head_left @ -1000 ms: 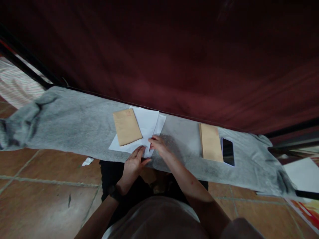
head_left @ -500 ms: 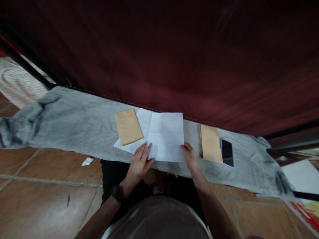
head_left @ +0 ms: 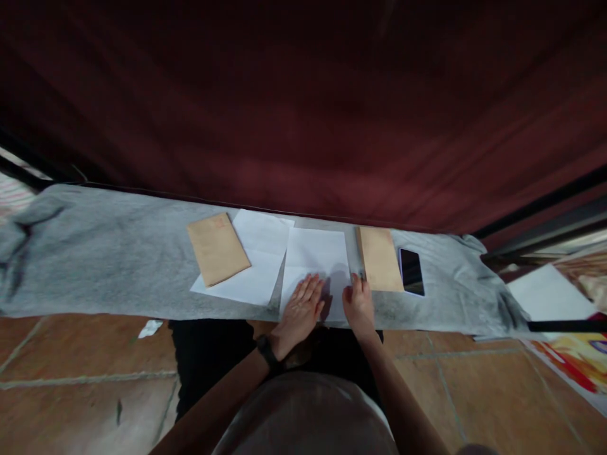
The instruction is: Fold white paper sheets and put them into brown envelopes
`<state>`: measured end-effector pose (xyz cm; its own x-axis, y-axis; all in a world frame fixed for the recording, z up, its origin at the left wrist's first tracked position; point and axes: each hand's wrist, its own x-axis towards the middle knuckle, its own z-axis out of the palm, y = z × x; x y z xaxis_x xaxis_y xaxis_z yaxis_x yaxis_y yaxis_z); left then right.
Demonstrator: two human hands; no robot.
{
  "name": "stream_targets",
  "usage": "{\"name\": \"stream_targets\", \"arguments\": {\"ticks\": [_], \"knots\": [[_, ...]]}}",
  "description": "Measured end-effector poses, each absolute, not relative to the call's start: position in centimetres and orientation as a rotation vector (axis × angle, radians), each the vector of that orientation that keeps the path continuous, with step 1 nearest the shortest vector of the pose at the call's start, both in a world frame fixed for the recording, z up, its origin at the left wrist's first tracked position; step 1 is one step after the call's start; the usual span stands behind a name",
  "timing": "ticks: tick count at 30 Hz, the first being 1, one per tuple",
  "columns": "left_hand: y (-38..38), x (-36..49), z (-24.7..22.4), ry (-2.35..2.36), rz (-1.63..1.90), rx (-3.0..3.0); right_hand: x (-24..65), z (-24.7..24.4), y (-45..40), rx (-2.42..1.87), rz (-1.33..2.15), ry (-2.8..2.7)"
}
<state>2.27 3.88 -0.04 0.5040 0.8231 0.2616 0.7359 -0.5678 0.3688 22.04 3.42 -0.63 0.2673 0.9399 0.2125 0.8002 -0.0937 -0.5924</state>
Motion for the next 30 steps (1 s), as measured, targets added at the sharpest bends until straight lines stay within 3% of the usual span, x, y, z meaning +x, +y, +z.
{"name": "stream_targets", "arguments": {"ticks": [7, 19, 30], "knots": [[6.0, 5.1, -2.2, 1.319, 0.520, 2.638, 18.3, -1.1, 6.5, -1.582, 0.429, -1.931], [6.1, 1.3, -1.7, 1.639, 0.529, 2.529, 19.8, -2.0, 5.0, -1.759, 0.180, -2.050], [4.9, 0.0, -0.7, 1.786, 0.585, 2.425, 21.7, -2.1, 3.0, -1.876, 0.224, -1.911]]}}
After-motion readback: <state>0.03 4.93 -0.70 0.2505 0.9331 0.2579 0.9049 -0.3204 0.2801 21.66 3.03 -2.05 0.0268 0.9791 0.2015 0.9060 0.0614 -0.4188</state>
